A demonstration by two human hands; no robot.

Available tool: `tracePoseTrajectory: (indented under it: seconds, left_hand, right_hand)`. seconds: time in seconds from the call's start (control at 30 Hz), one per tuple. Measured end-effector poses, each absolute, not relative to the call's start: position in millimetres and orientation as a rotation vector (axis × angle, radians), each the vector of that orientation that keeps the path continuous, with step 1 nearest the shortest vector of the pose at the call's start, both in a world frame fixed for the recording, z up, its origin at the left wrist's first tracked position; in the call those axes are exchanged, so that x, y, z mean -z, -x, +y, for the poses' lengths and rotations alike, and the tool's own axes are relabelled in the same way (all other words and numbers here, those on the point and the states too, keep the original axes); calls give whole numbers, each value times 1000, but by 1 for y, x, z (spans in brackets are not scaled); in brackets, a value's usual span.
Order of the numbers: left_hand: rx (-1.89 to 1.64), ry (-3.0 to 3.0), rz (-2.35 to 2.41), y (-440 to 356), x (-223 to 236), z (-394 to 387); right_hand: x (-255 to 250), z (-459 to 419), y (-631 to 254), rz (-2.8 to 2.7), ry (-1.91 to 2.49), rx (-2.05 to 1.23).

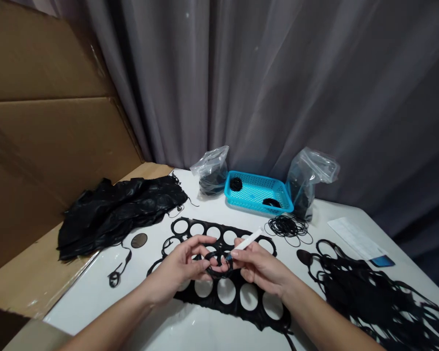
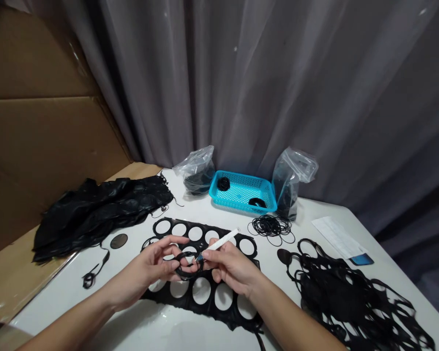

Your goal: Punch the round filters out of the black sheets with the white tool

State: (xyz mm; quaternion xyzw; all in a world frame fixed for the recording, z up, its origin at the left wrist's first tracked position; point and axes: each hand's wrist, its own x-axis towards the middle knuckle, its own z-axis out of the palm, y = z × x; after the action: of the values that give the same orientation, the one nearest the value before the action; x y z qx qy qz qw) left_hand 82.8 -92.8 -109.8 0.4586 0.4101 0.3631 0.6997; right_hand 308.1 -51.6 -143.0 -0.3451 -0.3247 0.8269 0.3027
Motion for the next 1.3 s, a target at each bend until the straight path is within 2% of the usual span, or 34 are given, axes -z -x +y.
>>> tracePoseTrajectory:
  seconds: [0.1,0.2,0.4,0.47,0.63,0.87,1.07,1.17,1.23,1.3]
  left_hand:
    - [-814,-1179,960,-76,118,-81]
    - [-888,-1376,1100,-63,136,-57]
    - [-1164,-1307,1355,-23,170,-10]
    - [-1232,-1265,1402,-13,173,-7]
    - [-1346,-1180,1471,-4,170,-10]
    - [-1366,-1232,1592,-1,173,-8]
    - [-1229,-1515,1722,9,167,-18]
    - [-1122,-1692,1758,6,174,-46]
    - [-977,-1981,1782,0,188,-67]
    - [-780,-2310,1753,-7,205,-84]
  right_hand:
    - [135,-40,-312,-993,901,-2119]
    - [122,-8,-327,-1153,958,-1910]
    - [100,109,-363,-1363,1341,-1128]
    - [100,152,-361,-1441,1523,-846]
    - [130,219,-320,-1616,1662,-607]
    - [168,225,-279,-1903,1697,-465]
    - [143,198,-283,-1945,1556,-328]
    - [132,154,-273,-1884,1293,-255]
    - [135,118,-258,-1877,1064,-439]
    - [148,84,-237,-1936,973,-815]
